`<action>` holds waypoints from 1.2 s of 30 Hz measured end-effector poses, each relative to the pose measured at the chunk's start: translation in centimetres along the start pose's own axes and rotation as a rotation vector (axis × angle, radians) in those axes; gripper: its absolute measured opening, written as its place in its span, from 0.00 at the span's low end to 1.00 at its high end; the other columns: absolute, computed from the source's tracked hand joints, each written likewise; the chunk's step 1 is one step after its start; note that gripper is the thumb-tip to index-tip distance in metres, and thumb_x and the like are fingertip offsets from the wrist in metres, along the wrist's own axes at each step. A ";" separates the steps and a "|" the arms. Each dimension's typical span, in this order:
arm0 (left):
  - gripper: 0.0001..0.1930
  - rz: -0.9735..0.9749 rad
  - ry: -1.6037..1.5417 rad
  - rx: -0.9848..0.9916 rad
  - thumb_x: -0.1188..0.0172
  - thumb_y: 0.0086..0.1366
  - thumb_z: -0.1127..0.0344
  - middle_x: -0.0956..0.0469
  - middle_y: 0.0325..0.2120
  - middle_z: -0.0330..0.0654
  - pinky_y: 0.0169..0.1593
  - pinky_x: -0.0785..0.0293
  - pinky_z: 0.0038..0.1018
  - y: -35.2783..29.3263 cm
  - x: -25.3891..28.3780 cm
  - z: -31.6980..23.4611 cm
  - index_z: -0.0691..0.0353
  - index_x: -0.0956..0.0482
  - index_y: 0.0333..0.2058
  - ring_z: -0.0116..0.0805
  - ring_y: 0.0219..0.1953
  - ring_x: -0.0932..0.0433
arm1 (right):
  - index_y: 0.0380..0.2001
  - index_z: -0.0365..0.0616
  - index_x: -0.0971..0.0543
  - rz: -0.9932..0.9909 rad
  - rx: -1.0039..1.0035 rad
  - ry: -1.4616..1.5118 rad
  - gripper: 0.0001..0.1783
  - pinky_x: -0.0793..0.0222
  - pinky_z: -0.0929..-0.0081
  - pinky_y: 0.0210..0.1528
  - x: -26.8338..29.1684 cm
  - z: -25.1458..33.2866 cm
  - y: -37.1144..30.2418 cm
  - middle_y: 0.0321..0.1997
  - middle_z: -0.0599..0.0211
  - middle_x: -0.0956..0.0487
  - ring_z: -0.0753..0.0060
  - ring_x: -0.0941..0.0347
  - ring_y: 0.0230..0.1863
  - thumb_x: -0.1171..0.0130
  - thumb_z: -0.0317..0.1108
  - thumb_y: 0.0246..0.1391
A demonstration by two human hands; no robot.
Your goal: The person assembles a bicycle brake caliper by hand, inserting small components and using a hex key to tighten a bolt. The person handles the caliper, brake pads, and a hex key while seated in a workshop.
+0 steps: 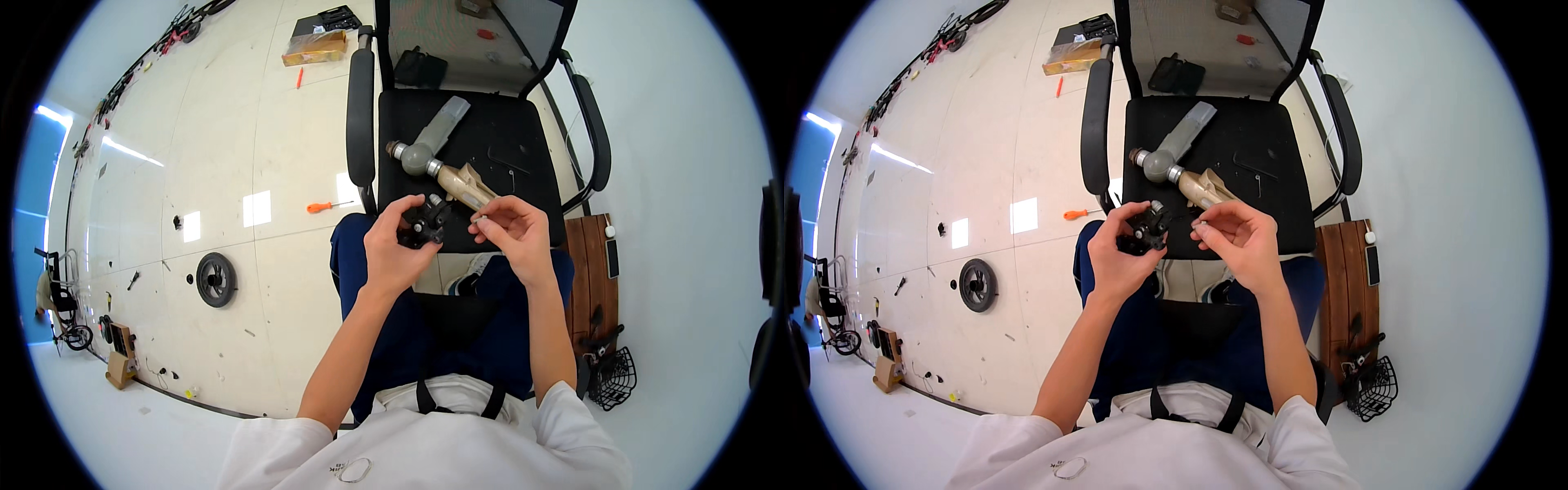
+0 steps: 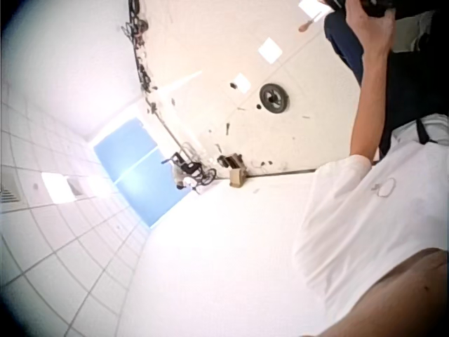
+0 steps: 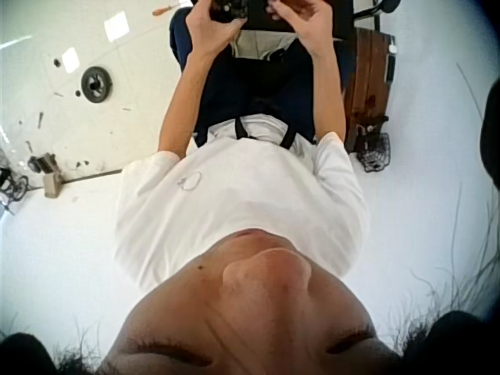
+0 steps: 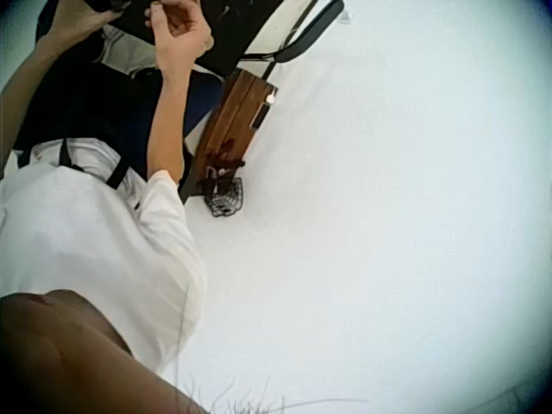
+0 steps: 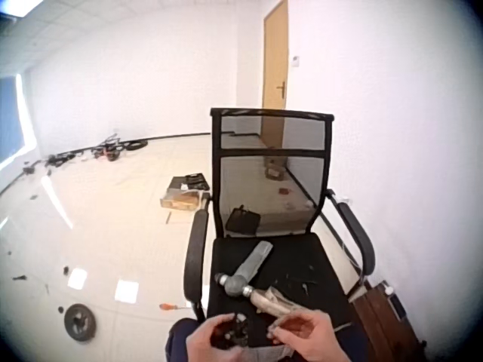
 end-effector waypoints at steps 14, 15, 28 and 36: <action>0.22 -0.061 0.031 -0.155 0.27 0.40 0.75 0.19 0.43 0.44 0.39 0.19 0.25 -0.6 -0.6 -1.0 0.62 0.19 0.39 0.36 0.39 0.17 | 0.39 0.34 0.19 -0.158 0.070 -0.131 0.10 0.24 0.81 0.41 -1.5 -0.7 -2.8 0.38 0.64 0.17 0.78 0.20 0.38 0.35 0.20 0.52; 0.22 -0.060 0.040 -0.154 0.27 0.40 0.75 0.19 0.43 0.45 0.39 0.19 0.25 -0.6 -0.6 -1.0 0.63 0.19 0.39 0.37 0.40 0.17 | 0.39 0.34 0.19 -0.171 0.083 -0.126 0.10 0.24 0.81 0.41 -1.4 -0.7 -2.8 0.38 0.64 0.17 0.78 0.20 0.38 0.35 0.20 0.52; 0.19 -0.061 0.013 -0.111 0.29 0.44 0.72 0.18 0.39 0.44 0.38 0.20 0.25 -0.4 -0.8 0.1 0.64 0.19 0.38 0.35 0.37 0.17 | 0.37 0.33 0.19 -0.259 0.369 -0.514 0.09 0.21 0.77 0.42 -3.2 0.9 -2.9 0.36 0.60 0.16 0.73 0.17 0.36 0.35 0.18 0.50; 0.19 -0.071 0.009 -0.119 0.28 0.44 0.71 0.17 0.36 0.42 0.33 0.25 0.23 -0.2 -0.7 0.4 0.63 0.18 0.38 0.31 0.31 0.20 | 0.37 0.32 0.19 -0.284 0.256 -0.252 0.08 0.22 0.77 0.46 -2.8 -0.9 -2.5 0.37 0.59 0.16 0.73 0.18 0.39 0.35 0.18 0.51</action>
Point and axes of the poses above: each hand's wrist, its own y-axis towards the middle knuckle, its own x-axis out of the back of the hand, z = x × y, the point moved 9 cm from there along y, towards the middle knuckle
